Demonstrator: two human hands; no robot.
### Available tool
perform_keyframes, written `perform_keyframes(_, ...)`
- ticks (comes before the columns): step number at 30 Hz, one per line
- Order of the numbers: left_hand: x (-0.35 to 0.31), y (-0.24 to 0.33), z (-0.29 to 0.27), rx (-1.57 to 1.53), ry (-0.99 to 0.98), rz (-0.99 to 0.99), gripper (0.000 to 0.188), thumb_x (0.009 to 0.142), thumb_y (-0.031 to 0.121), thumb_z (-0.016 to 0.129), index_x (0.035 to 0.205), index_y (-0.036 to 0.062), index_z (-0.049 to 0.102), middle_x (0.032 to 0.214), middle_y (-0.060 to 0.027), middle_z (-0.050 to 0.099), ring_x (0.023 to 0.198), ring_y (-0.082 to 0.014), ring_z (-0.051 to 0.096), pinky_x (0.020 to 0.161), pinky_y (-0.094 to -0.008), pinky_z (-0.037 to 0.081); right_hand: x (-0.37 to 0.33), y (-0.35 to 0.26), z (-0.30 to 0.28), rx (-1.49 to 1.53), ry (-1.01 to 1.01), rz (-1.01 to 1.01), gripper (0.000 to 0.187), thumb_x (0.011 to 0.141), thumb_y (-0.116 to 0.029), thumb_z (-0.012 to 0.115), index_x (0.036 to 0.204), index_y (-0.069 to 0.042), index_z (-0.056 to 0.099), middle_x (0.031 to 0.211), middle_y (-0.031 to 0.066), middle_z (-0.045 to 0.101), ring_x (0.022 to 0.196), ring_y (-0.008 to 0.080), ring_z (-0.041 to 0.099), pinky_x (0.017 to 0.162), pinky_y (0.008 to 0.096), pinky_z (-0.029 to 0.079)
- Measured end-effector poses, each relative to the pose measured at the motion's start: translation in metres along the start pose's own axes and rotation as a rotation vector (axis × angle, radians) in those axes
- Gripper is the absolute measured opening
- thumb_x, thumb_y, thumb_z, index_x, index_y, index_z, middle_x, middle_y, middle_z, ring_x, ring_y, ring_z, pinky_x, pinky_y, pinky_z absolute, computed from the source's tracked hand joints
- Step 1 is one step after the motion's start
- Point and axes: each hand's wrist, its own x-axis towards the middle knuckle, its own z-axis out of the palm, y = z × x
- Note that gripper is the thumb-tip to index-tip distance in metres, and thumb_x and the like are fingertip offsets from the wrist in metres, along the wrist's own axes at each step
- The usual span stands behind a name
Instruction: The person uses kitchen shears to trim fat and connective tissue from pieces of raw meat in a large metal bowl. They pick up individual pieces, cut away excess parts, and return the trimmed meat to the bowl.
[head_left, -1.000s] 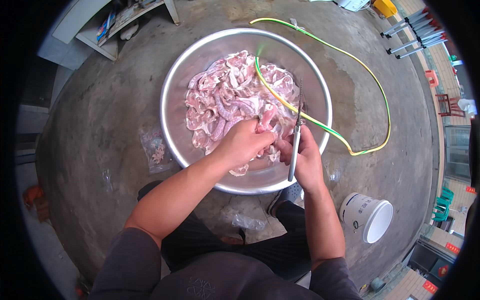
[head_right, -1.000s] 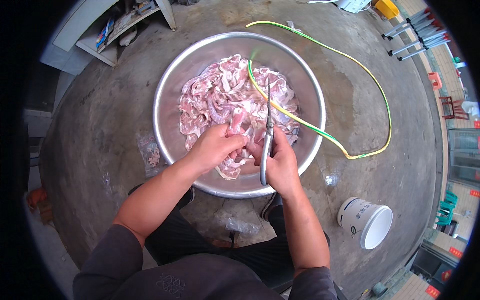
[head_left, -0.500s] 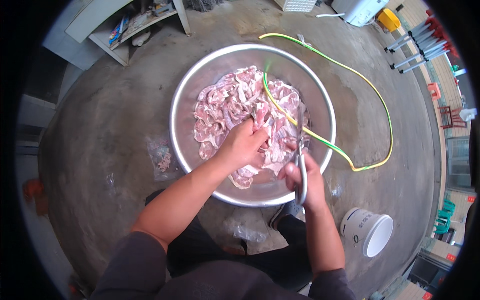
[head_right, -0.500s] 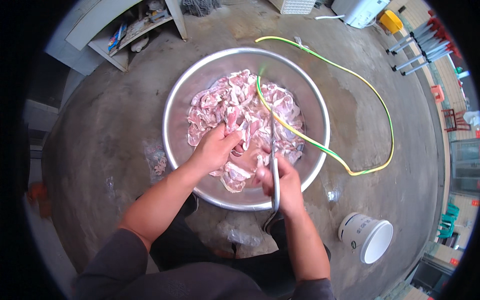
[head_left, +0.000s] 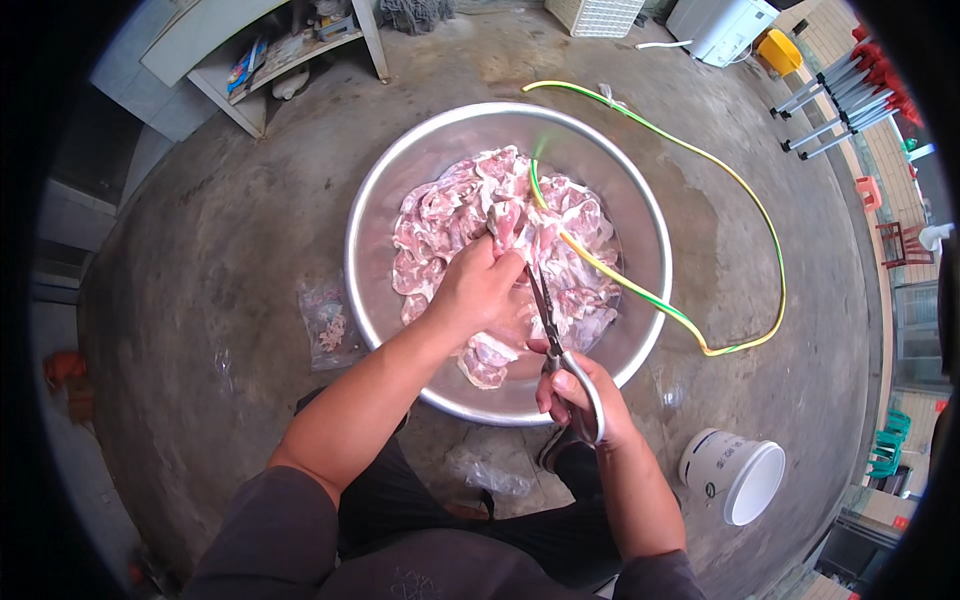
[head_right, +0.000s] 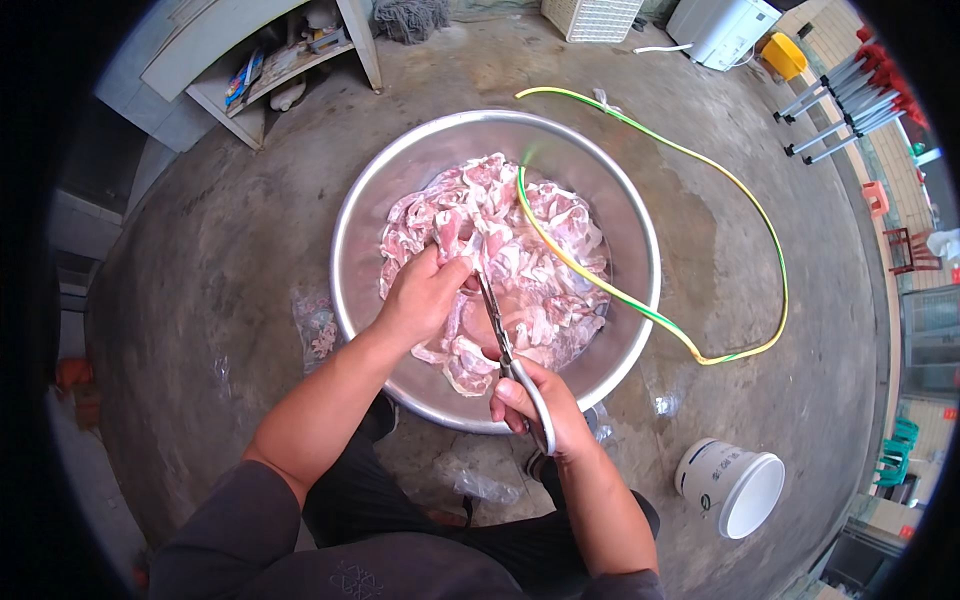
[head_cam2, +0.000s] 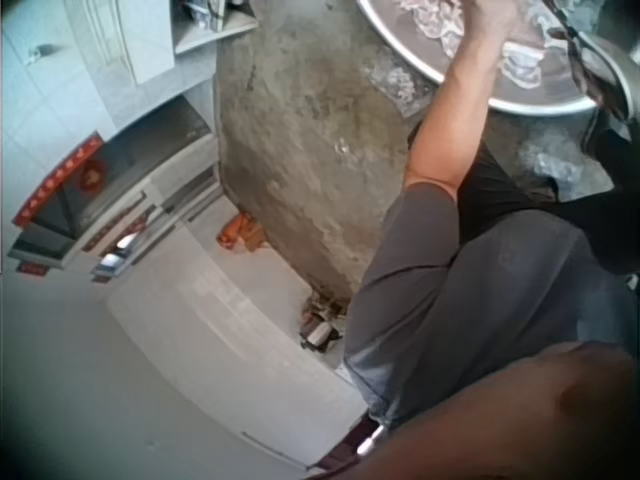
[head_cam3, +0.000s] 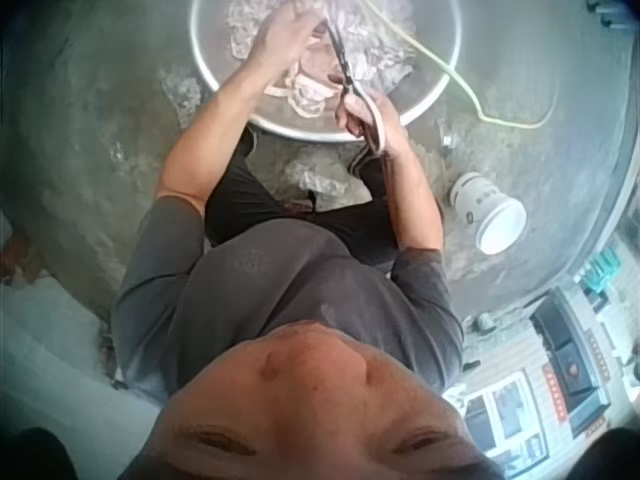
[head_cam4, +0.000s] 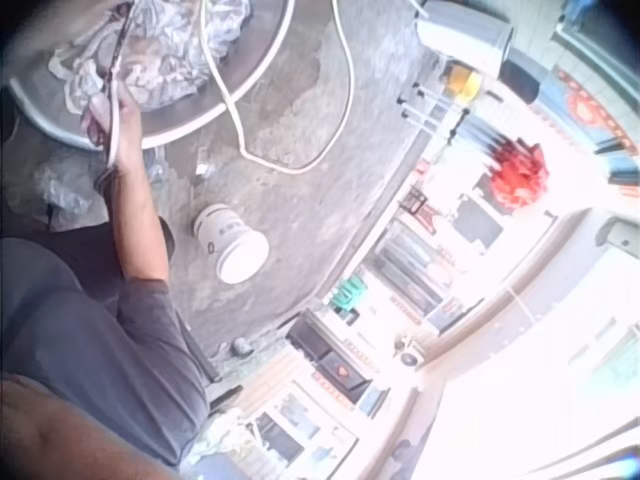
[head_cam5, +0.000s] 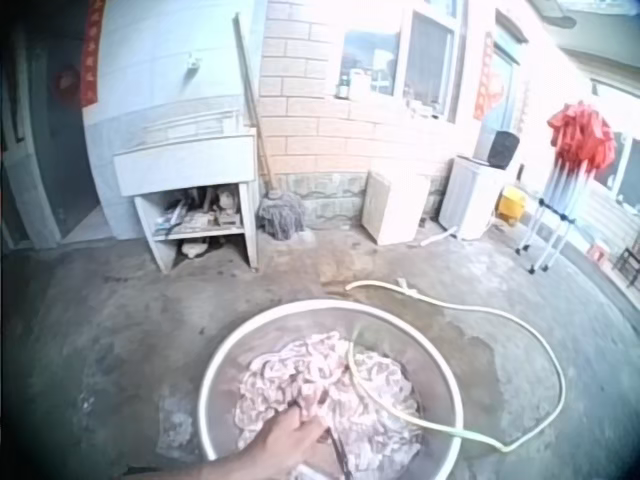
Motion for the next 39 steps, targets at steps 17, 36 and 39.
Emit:
perform_keyframes(17,-0.014,-0.009,0.02,-0.359,-0.313,-0.225,0.022,0.1,0.011,0.049,0.105,-0.0025,0.065,0.1,-0.0062,0.069,0.091,-0.0125,0.066,0.08,-0.0309,0.053,0.014,-0.007,-0.011,-0.002,0.053,-0.082,0.06,0.094,-0.035,0.071,0.138,0.001,0.052,0.072,0.0044,0.061,0.052,0.0074,0.046,0.048,0.0211,0.033)
perform_keyframes(36,-0.007,-0.015,0.018,-0.589,-0.123,-0.263,0.026,0.097,0.018,0.054,0.099,-0.0063,0.063,0.092,-0.0112,0.067,0.081,-0.0148,0.064,0.07,-0.0304,0.052,0.017,-0.006,-0.006,-0.032,-0.012,-0.097,0.081,0.091,-0.048,0.07,0.139,0.011,0.043,0.079,0.0102,0.064,0.054,0.0109,0.047,0.051,0.023,0.036)
perform_keyframes(39,-0.004,-0.016,0.019,-0.523,-0.146,-0.223,0.028,0.096,0.019,0.054,0.101,-0.0073,0.063,0.092,-0.0118,0.068,0.082,-0.0154,0.064,0.07,-0.0311,0.053,0.015,-0.008,-0.006,-0.076,0.029,-0.086,0.069,0.093,-0.041,0.069,0.137,0.008,0.048,0.073,0.0084,0.063,0.05,0.0097,0.047,0.047,0.0216,0.035)
